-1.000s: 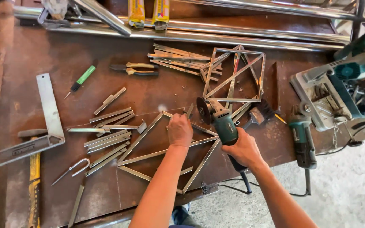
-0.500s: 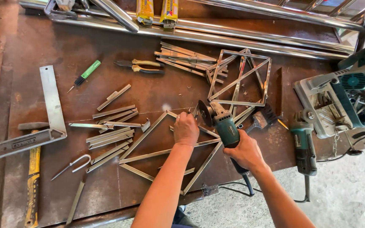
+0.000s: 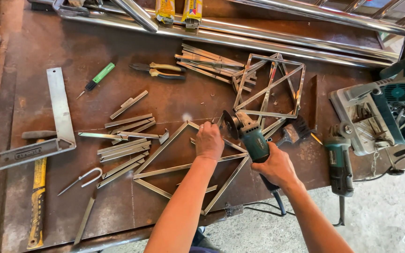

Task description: Fabricating and finishing metal frames using an angle grinder and manual assembly.

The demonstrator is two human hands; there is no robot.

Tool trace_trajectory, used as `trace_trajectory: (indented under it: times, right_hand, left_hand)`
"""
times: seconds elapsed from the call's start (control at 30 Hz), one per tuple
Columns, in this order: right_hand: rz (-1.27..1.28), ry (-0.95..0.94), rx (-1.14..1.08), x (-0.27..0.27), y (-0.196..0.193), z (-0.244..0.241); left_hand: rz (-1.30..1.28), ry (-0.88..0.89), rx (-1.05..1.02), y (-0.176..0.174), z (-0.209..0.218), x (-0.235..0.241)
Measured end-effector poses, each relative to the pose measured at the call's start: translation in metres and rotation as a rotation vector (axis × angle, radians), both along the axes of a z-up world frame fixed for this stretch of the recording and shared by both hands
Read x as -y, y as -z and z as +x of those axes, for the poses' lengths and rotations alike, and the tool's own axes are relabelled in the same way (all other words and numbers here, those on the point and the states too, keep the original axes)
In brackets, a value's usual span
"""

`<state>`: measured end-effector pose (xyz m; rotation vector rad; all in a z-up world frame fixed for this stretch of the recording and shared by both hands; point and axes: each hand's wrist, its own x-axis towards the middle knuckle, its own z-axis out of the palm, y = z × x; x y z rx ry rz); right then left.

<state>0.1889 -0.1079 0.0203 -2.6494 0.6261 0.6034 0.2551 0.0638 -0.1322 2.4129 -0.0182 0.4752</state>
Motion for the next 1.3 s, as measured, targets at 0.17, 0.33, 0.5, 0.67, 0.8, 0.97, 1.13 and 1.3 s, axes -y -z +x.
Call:
trace_trajectory:
  times: [0.17,0.33,0.5,0.67,0.8,0.97,1.13,1.3]
  right_hand:
    - [-0.006,-0.006,-0.014,0.004,0.001,0.004]
    - [-0.021,-0.013,-0.024,0.008,0.002,0.007]
    - [-0.022,-0.012,-0.031,0.007,-0.001,0.009]
    - [-0.022,-0.014,-0.022,0.006,0.002,0.013]
    - [-0.036,-0.012,-0.036,0.005,0.003,0.011]
    - [-0.04,-0.009,-0.032,0.0,-0.006,0.003]
    - [-0.041,-0.007,-0.033,0.0,-0.004,0.007]
    - [-0.035,-0.005,-0.037,0.004,0.002,0.005]
  left_hand:
    - [0.021,0.004,-0.003,-0.003,0.0,-0.002]
    - [0.025,0.029,-0.029,-0.007,0.001,-0.003]
    - [0.036,0.058,-0.076,-0.008,0.0,-0.005]
    - [0.034,0.036,-0.037,-0.015,-0.003,-0.005]
    - [0.03,0.028,-0.034,-0.008,-0.001,-0.002]
    - [0.023,0.014,-0.038,0.002,0.003,0.002]
    - [0.022,0.007,-0.024,-0.007,0.001,-0.002]
    - [0.003,0.02,-0.064,-0.007,0.002,-0.002]
